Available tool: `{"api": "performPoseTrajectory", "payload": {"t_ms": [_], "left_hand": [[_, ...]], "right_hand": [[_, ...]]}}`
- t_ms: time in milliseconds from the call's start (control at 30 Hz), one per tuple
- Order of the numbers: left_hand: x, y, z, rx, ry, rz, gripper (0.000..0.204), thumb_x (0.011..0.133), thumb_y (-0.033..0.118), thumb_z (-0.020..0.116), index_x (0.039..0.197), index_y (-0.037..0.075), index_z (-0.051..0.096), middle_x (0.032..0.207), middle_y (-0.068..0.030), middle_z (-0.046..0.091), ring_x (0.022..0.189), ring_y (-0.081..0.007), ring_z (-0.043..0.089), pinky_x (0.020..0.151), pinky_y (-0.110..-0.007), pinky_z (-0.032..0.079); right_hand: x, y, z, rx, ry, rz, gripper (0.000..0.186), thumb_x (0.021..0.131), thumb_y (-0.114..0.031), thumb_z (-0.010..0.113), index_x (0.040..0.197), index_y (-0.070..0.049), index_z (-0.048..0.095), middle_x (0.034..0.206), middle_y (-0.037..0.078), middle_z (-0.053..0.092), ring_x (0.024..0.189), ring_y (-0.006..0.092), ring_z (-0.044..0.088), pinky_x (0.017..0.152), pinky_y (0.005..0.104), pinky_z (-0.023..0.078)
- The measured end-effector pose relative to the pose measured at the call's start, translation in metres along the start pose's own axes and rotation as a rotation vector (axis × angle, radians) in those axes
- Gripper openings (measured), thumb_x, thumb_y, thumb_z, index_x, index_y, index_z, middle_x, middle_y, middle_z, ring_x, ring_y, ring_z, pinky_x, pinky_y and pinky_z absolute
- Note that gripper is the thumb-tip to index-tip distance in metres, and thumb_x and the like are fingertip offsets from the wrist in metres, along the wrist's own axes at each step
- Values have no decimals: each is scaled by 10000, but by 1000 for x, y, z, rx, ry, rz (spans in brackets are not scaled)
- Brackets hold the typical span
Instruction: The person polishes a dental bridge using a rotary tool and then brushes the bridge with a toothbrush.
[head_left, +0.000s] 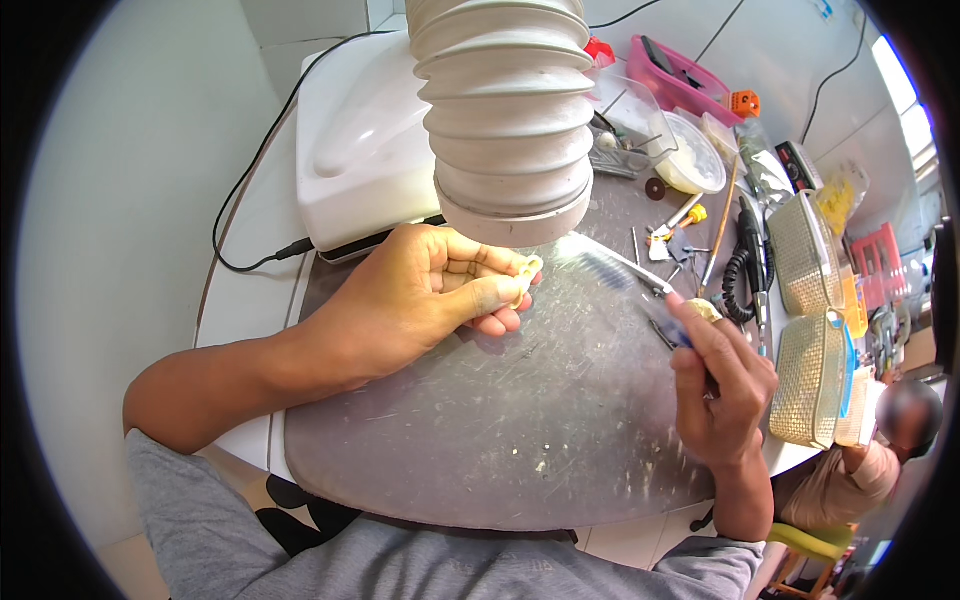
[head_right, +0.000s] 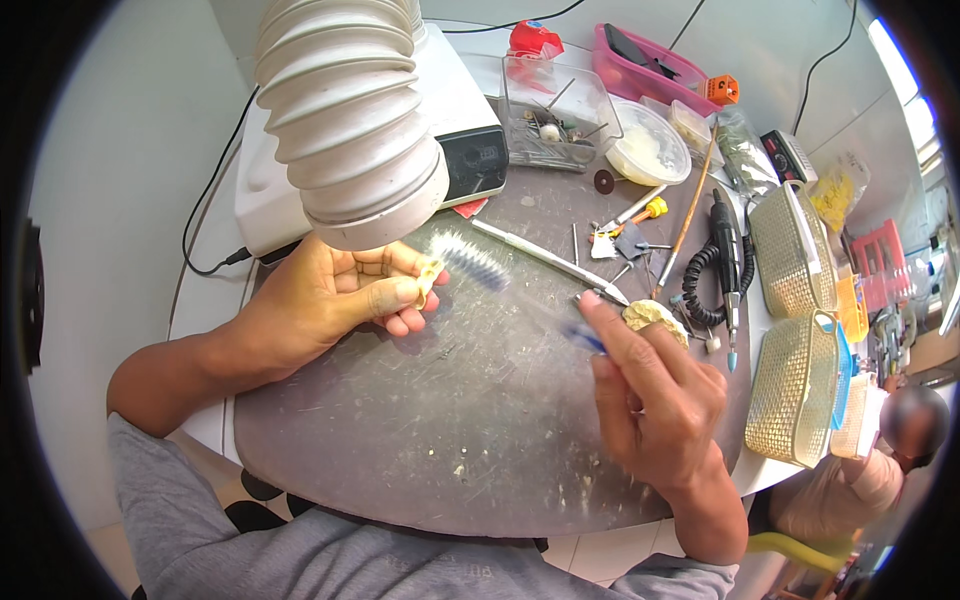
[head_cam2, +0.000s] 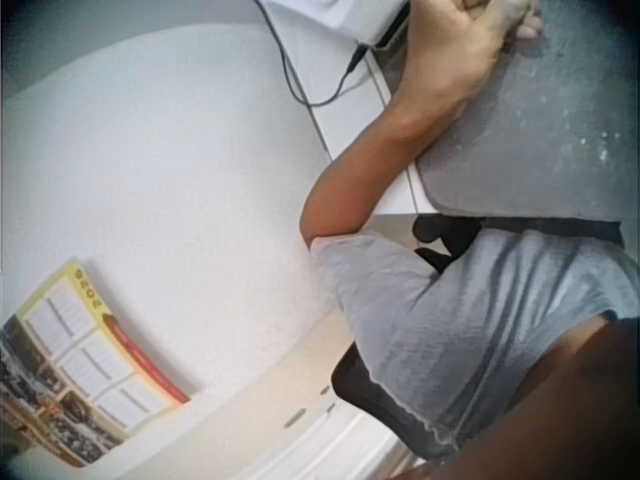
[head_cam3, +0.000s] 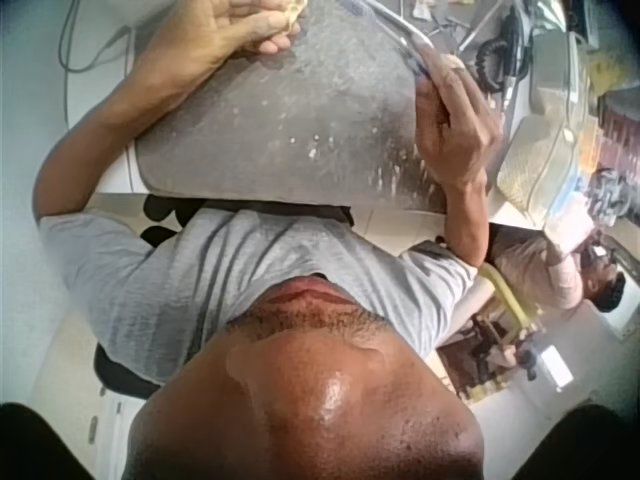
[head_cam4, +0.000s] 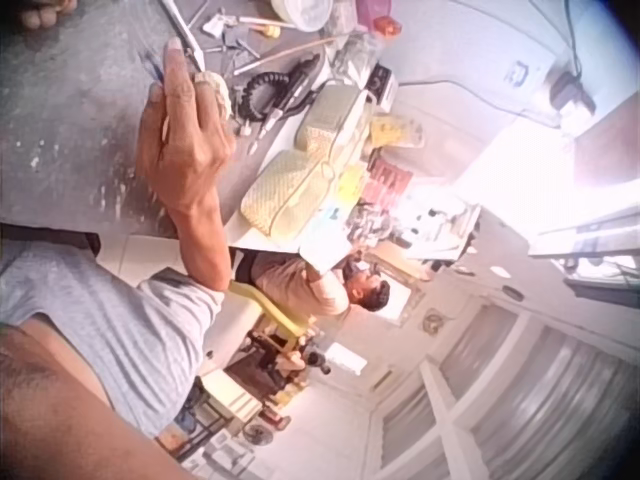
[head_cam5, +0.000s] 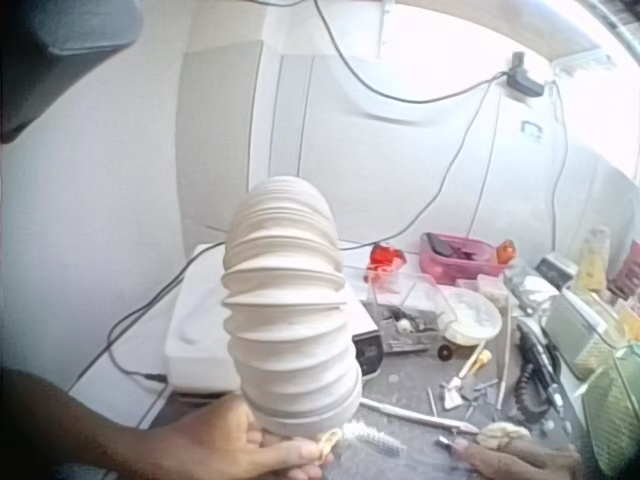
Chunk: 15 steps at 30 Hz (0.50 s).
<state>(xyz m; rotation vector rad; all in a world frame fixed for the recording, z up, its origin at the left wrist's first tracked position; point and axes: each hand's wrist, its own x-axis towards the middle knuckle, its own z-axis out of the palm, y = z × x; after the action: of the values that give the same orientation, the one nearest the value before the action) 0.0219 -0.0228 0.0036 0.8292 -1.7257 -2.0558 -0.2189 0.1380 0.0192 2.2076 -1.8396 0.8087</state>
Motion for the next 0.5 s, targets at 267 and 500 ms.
{"api": "performPoseTrajectory", "payload": {"t_ms": [267, 500], "left_hand": [[2, -6, -1, 21, 4, -1, 262, 998, 156, 626, 1140, -63, 642, 972, -82, 706, 819, -77, 666, 768, -220, 568], [0, -4, 0, 47, -21, 7, 232, 1010, 159, 606, 1143, -26, 648, 977, -53, 694, 830, -58, 645, 792, -218, 554]], "right_hand": [[4, -8, 6, 5, -214, 38, 397, 851, 0, 651, 1245, -33, 681, 631, 68, 550, 460, 189, 499, 467, 345, 432], [5, -6, -5, 579, -486, 430, 279, 951, -58, 563, 1192, 10, 687, 648, 71, 602, 525, 127, 566, 500, 289, 436]]}}
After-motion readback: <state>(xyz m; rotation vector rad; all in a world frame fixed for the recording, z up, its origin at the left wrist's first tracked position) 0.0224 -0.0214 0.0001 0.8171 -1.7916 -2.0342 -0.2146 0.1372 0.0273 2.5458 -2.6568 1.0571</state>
